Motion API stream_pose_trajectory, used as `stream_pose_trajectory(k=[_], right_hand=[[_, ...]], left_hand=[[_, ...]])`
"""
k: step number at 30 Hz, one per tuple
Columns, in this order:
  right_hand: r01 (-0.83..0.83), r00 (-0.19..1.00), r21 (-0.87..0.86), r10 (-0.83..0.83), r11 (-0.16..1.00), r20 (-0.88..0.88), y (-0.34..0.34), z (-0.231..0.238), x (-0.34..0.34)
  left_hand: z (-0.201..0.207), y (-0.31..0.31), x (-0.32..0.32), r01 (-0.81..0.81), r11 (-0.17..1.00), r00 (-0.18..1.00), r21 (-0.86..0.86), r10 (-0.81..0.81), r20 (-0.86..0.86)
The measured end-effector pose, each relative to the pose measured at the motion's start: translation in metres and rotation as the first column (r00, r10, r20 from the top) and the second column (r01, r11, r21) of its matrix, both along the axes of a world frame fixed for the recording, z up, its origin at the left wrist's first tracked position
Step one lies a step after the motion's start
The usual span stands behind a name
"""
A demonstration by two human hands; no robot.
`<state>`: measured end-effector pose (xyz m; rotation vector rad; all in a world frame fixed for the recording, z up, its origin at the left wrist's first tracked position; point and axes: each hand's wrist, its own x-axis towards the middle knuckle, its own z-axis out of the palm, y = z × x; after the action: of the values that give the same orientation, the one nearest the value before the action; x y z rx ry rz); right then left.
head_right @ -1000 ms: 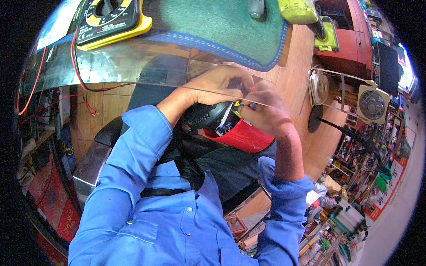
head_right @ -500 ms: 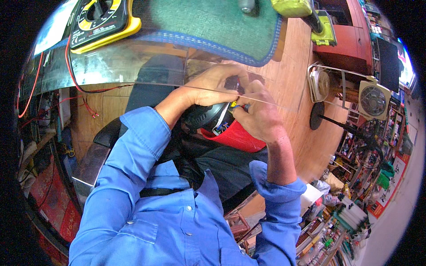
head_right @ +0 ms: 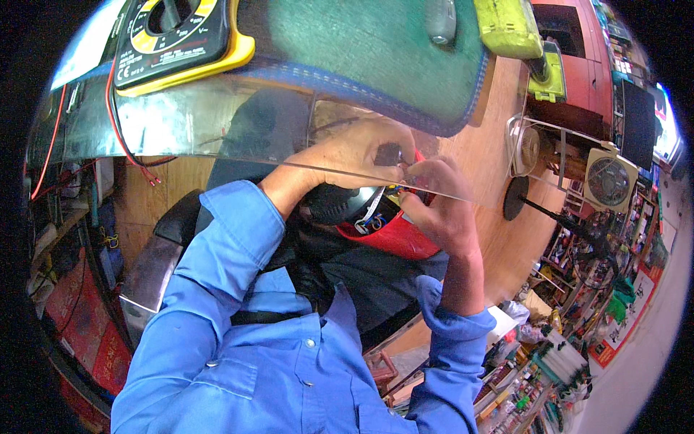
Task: The person assembles a red cylindrical electronic device by hand, connecting internal wires, fitting a black base, and attaching a control panel. The person repeatedly aligns and secures the components without using visible tools.
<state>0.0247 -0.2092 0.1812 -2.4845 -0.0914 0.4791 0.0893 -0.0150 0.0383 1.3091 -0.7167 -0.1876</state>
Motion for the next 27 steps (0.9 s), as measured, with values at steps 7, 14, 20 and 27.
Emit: stream_pose_trajectory(k=[7, 14, 20, 27], right_hand=[[-0.042, 0.959, 0.053, 0.026, 0.998, 0.282, -0.001, -0.022, -0.044], [0.084, 0.965, -0.118, -0.051, 0.989, 0.258, 0.009, -0.011, -0.070], [0.481, 0.767, 0.076, -0.461, 0.873, 0.446, -0.049, -0.036, -0.120], [0.740, 0.523, 0.586, -0.830, 0.329, -0.195, -0.089, -0.086, -0.163]], left_hand=[[0.000, 0.009, -0.004, 0.041, 0.999, 0.995, 0.024, -0.043, 0.087], [-0.002, 0.018, -0.007, 0.099, 0.989, 0.984, 0.110, -0.114, 0.140], [0.001, 0.023, -0.008, 0.113, 0.986, 0.974, 0.124, -0.135, 0.183], [0.009, 0.032, -0.013, 0.148, 0.975, 0.977, 0.168, -0.171, 0.128]])
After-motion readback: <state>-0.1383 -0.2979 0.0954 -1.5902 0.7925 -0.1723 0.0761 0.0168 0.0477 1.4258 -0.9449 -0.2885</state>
